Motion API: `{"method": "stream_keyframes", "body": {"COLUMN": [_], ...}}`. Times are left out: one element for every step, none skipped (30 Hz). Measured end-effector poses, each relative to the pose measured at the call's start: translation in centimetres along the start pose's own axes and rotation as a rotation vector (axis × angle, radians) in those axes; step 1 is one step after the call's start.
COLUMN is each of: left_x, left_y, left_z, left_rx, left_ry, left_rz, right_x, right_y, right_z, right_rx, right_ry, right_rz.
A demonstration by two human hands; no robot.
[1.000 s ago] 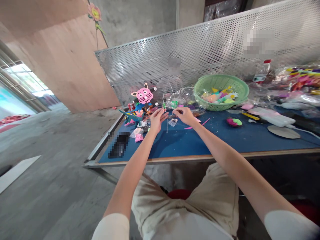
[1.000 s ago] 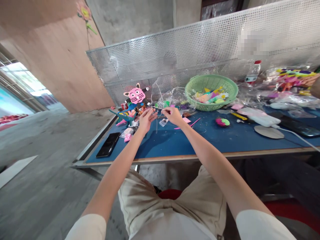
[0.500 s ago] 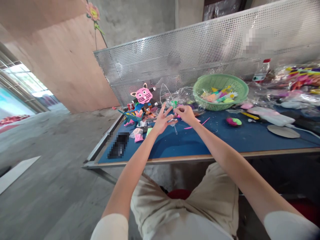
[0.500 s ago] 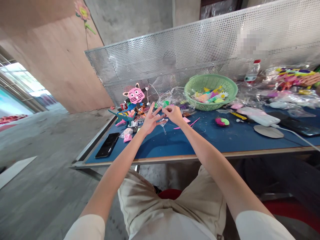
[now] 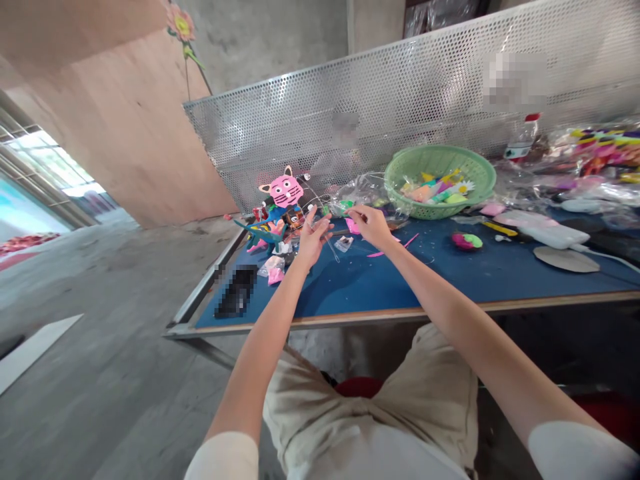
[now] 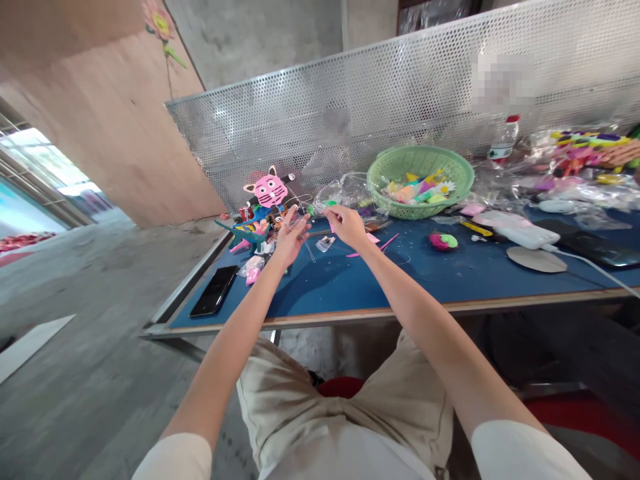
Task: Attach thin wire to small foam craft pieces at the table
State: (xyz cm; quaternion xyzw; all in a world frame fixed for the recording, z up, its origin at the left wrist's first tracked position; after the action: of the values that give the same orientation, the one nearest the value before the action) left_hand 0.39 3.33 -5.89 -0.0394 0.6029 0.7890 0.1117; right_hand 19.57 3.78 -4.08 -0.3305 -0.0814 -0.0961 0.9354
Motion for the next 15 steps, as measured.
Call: {"method": "stream_keyframes", "body": {"left_x": [0.14,0.25,0.35,0.44,0.5,0.56,0.59,0.61,0.61,0.61,0.6,0.6,0.61,0.62,0.64], "left_y": [-0.08,-0.16,-0.21,-0.23,-0.22,-0.19,-0.14,-0.08,-0.02,0.04,0.1,0.14,0.18,0.21,0.23], "left_z": [0.14,0.25,0.36,0.45,0.52,0.58,0.63,0.67,0.69,0.72,0.73,0.75,0.77,0.79,0.81], "left_rx": [0.007,0.012,0.013,0.01,0.006,0.002,0.0,-0.001,-0.001,-0.001,-0.001,0.001,0.005,0.009,0.013], "left_ry": [0.015,0.03,0.049,0.07,0.089,0.103,0.111,0.111,0.105,0.096,0.086,0.078,0.073,0.072,0.075], "left_rz": [-0.01,-0.014,-0.015,-0.012,-0.009,-0.006,-0.004,-0.003,-0.005,-0.01,-0.018,-0.03,-0.044,-0.057,-0.067], "right_x": [0.05,0.08,0.1,0.11,0.13,0.15,0.18,0.2,0.21,0.22,0.22,0.22,0.21,0.2,0.19], "right_y": [0.11,0.22,0.31,0.39,0.45,0.5,0.55,0.6,0.65,0.69,0.7,0.68,0.63,0.55,0.46], "right_z": [-0.01,-0.04,-0.07,-0.1,-0.11,-0.11,-0.1,-0.08,-0.06,-0.04,-0.04,-0.04,-0.05,-0.07,-0.1], "right_rx": [-0.012,-0.029,-0.043,-0.049,-0.048,-0.04,-0.028,-0.017,-0.007,0.0,0.008,0.016,0.024,0.029,0.031], "right_ry": [-0.005,-0.013,-0.021,-0.025,-0.025,-0.019,-0.009,0.001,0.011,0.02,0.03,0.04,0.048,0.055,0.06], "right_rz": [-0.004,-0.006,-0.004,0.003,0.013,0.024,0.034,0.044,0.051,0.057,0.062,0.069,0.076,0.083,0.086]}}
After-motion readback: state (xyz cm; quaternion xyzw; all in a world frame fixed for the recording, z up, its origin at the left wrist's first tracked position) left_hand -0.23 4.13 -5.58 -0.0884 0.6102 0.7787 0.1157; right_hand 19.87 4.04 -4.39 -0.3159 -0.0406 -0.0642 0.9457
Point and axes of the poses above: each hand's wrist, its own z-axis towards the middle knuckle, its own x-axis out of the back of the hand, y = z × x, the point moved 2 cm from there along z, towards the middle knuckle, and after that the axes turned 14 degrees about z, right-handed, at the moved point
